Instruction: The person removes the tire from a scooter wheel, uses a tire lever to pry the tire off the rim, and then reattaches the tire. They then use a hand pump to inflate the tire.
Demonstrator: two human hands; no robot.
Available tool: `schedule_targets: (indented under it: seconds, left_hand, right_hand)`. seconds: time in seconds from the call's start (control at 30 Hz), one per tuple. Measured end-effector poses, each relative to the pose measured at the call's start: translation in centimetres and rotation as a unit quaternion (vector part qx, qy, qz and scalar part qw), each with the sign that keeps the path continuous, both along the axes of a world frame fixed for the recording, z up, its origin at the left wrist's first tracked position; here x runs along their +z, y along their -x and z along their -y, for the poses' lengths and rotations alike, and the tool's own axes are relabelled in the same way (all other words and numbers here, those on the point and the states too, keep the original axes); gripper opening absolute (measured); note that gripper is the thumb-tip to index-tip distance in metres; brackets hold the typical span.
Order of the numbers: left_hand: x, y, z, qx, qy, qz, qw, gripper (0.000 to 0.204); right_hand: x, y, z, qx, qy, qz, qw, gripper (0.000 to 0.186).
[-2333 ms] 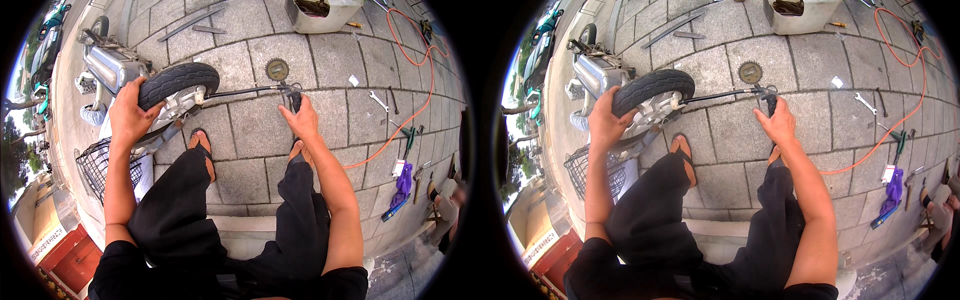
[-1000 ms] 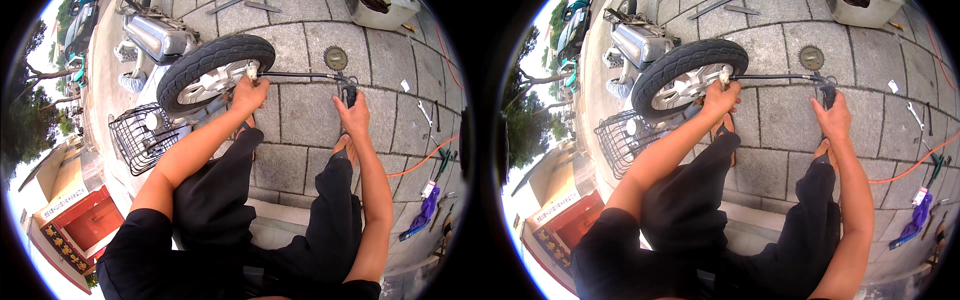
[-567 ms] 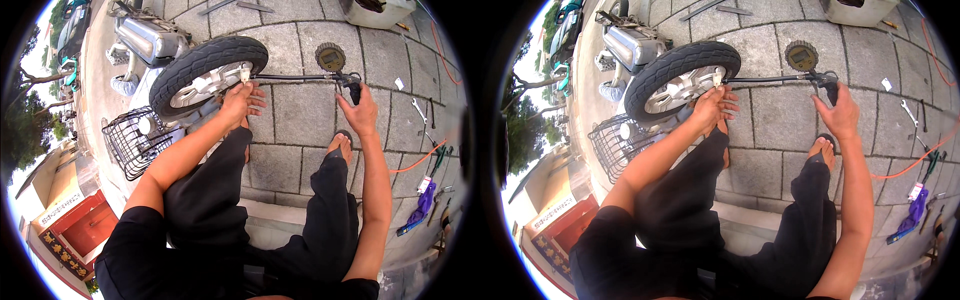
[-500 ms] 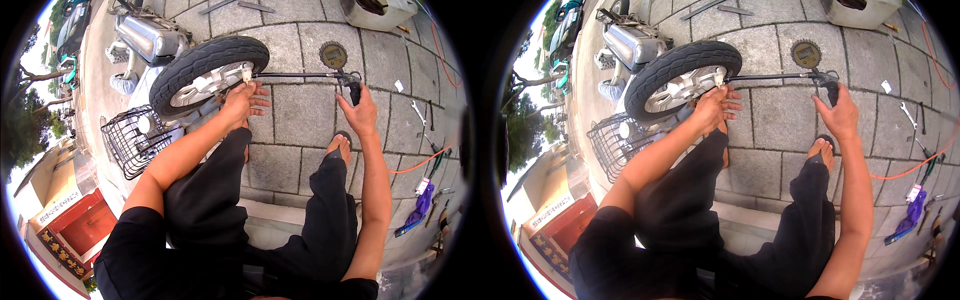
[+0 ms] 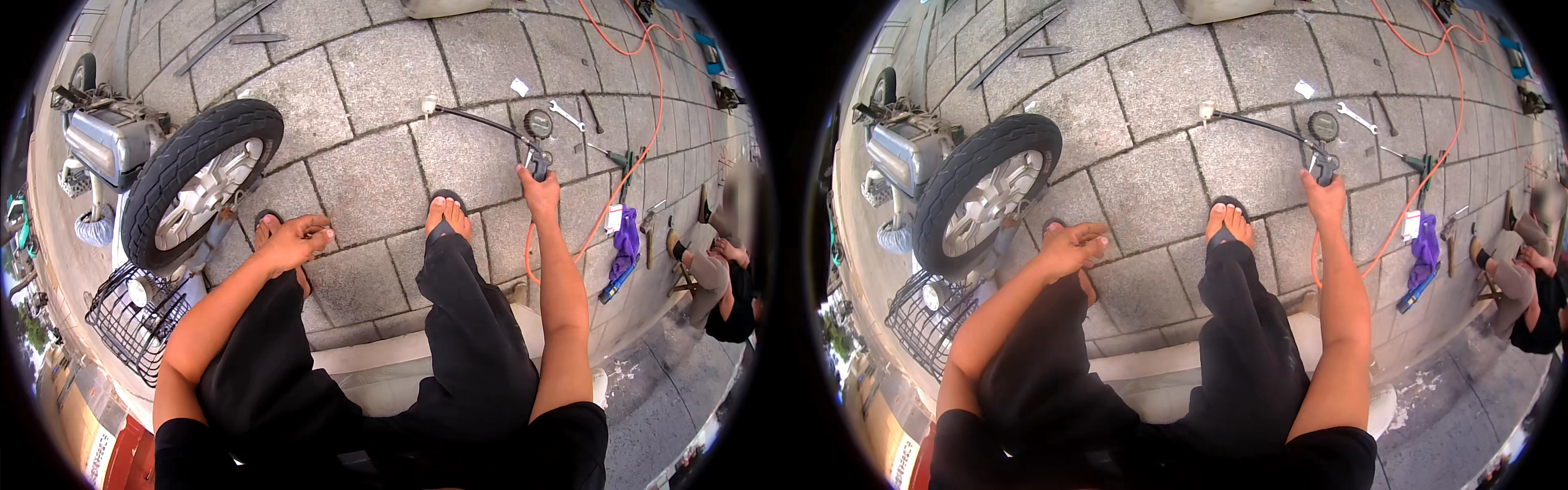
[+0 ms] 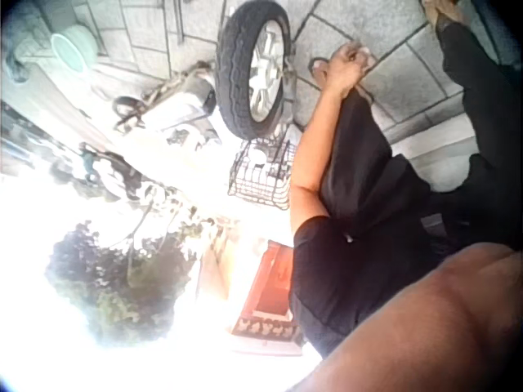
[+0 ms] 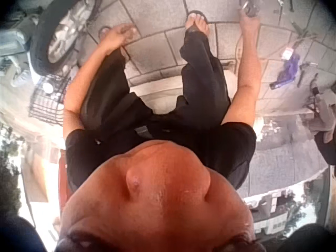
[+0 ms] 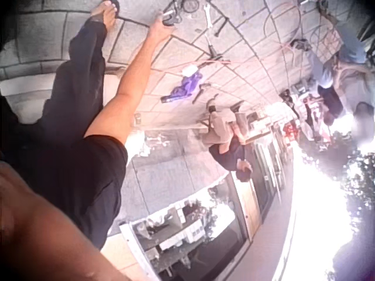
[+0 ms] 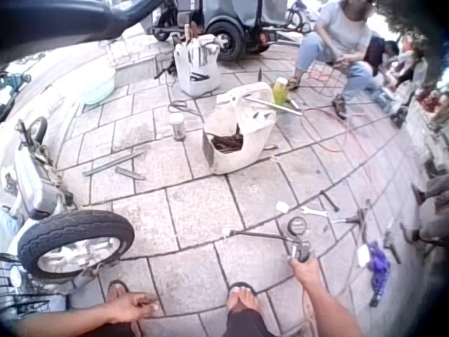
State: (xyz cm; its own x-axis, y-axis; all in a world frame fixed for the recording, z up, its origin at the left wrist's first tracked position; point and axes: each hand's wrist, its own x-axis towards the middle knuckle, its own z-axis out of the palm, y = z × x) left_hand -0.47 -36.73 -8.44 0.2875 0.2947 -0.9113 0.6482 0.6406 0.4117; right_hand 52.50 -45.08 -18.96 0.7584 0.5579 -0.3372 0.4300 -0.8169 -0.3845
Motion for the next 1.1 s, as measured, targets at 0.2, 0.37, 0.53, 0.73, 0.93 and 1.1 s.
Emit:
schedule_targets:
  seconds: [0.2,0.37,0.53,0.73,0.93,1.1]
  left_hand:
    - [-1.0,1.3,0.6,-0.039,-0.026,0.020,0.999,0.057]
    - [-3.8,4.4,1.5,-0.151,-0.037,-0.024,0.988,0.038]
    - [-4.7,8.7,3.0,-0.268,-0.193,-0.092,0.939,0.040]
    - [-5.2,10.5,4.2,-0.279,-0.118,-0.106,0.947,0.050]
    - [-5.4,10.9,5.4,-0.219,-0.154,-0.063,0.961,0.051]
    - [-6.0,10.9,5.5,-0.167,-0.096,-0.066,0.979,0.053]
  right_hand:
    - [0.0,-4.6,10.3,-0.038,0.173,0.282,0.943,0.061]
    - [0.5,0.3,3.9,-0.102,-0.117,-0.038,0.987,0.044]
    - [11.0,14.1,-8.4,-0.073,-0.304,-0.676,0.667,0.047]
    - [26.7,25.0,-11.4,0.176,-0.233,-0.932,0.216,0.059]
    - [32.0,30.6,-10.1,0.125,-0.102,-0.976,0.147,0.063]
    - [32.4,34.9,-8.1,0.062,-0.100,-0.987,0.111,0.064]
